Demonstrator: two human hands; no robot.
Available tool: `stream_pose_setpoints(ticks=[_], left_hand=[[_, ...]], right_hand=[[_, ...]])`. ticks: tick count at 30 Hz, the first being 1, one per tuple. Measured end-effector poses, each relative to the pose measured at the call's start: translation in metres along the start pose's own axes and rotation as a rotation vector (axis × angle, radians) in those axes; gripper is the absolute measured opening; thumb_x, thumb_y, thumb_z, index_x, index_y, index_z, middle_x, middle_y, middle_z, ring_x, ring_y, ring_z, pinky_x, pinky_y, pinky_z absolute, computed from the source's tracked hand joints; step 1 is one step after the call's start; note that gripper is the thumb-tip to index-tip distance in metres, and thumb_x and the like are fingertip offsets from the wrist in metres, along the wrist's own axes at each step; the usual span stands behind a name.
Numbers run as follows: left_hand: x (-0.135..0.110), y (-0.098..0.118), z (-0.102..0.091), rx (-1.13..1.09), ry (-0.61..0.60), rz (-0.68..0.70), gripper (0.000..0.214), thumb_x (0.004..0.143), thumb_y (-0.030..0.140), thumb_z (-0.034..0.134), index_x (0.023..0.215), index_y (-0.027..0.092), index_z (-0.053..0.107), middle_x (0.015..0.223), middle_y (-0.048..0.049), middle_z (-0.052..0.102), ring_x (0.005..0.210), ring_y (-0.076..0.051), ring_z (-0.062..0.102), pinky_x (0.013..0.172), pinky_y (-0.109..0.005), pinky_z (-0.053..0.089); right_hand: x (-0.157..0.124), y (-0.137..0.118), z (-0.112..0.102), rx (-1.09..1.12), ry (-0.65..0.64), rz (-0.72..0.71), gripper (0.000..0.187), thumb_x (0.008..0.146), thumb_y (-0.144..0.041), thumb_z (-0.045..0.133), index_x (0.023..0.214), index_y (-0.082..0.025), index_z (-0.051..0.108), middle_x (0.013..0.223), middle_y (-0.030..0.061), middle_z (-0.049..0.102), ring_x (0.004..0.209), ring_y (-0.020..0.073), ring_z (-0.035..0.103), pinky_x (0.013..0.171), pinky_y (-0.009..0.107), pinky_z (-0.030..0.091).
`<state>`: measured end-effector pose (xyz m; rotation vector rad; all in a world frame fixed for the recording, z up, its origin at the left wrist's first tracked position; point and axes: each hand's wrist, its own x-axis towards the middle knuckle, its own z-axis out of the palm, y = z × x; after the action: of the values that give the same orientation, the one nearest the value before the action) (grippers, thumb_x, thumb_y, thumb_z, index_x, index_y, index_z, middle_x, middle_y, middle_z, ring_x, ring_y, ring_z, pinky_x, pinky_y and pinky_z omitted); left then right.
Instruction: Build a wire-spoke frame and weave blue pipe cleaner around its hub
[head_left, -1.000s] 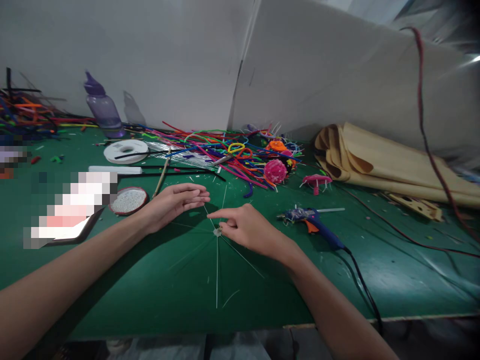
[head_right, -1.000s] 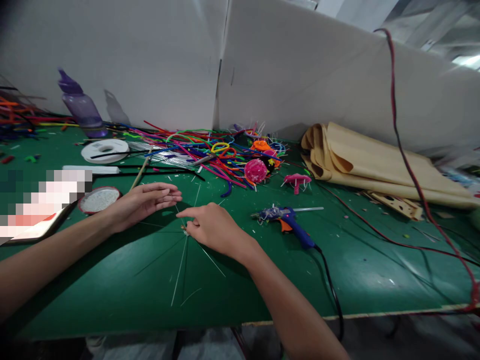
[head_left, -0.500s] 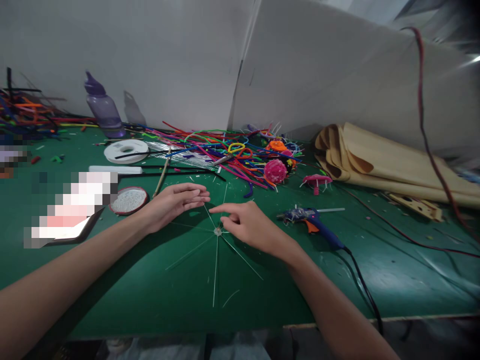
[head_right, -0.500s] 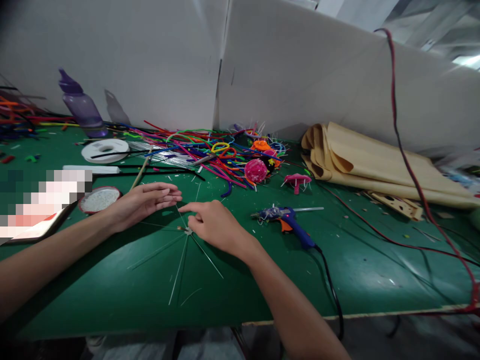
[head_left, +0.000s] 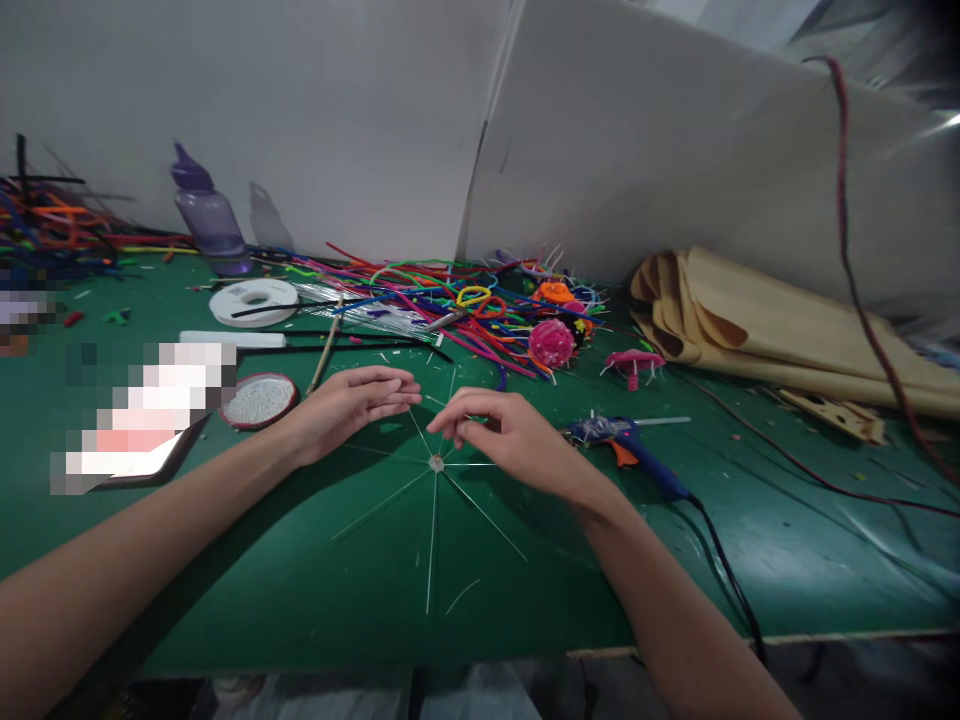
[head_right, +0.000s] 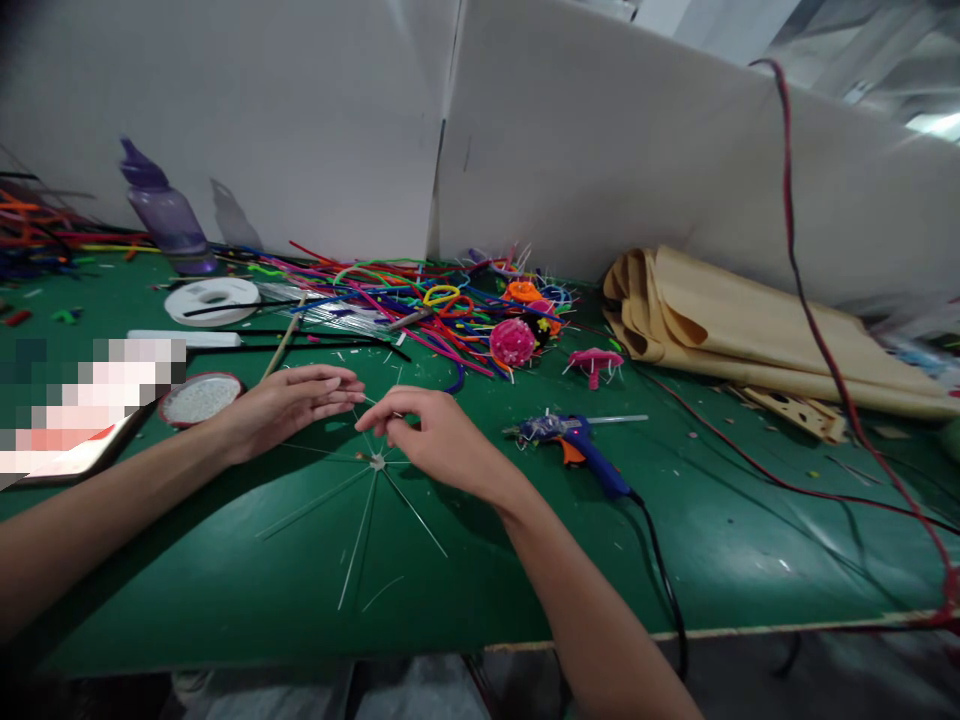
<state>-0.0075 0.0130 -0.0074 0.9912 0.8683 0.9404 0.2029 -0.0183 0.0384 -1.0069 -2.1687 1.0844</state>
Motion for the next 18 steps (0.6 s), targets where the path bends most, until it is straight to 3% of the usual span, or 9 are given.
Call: stream_pose_setpoints(ticks=[6, 18], left_hand=[[0.0003, -0.0006, -0.0002, -0.015, -0.007, 0.008, 0.019, 0.077, 0.020, 0.062, 0.095, 0.013, 0.066, 0.101, -0.0121, 0.068, 0.099, -0.020, 0.062, 0.088, -0.026, 0.047], [0.0012, -0.0013, -0.0009, -0.013, -0.005, 0.017, 0.019, 0.077, 0.020, 0.062, 0.094, 0.013, 0.066, 0.101, -0.0120, 0.068, 0.098, -0.020, 0.062, 0.088, -0.027, 0.047]], right_hand=[[-0.0025, -0.0052, 0.0022, -0.036, -0.115, -0.026, 0.013, 0.075, -0.021, 0.061, 0.086, -0.019, 0.068, 0.081, 0.0010, 0.058, 0.069, 0.0092, 0.051, 0.057, 0.021, 0.037], [-0.0012, 0.0002, 0.0052, -0.045, -0.098, -0.037, 0.009, 0.075, -0.020, 0.063, 0.079, -0.017, 0.070, 0.073, 0.0003, 0.061, 0.063, 0.0086, 0.052, 0.055, 0.022, 0.037]])
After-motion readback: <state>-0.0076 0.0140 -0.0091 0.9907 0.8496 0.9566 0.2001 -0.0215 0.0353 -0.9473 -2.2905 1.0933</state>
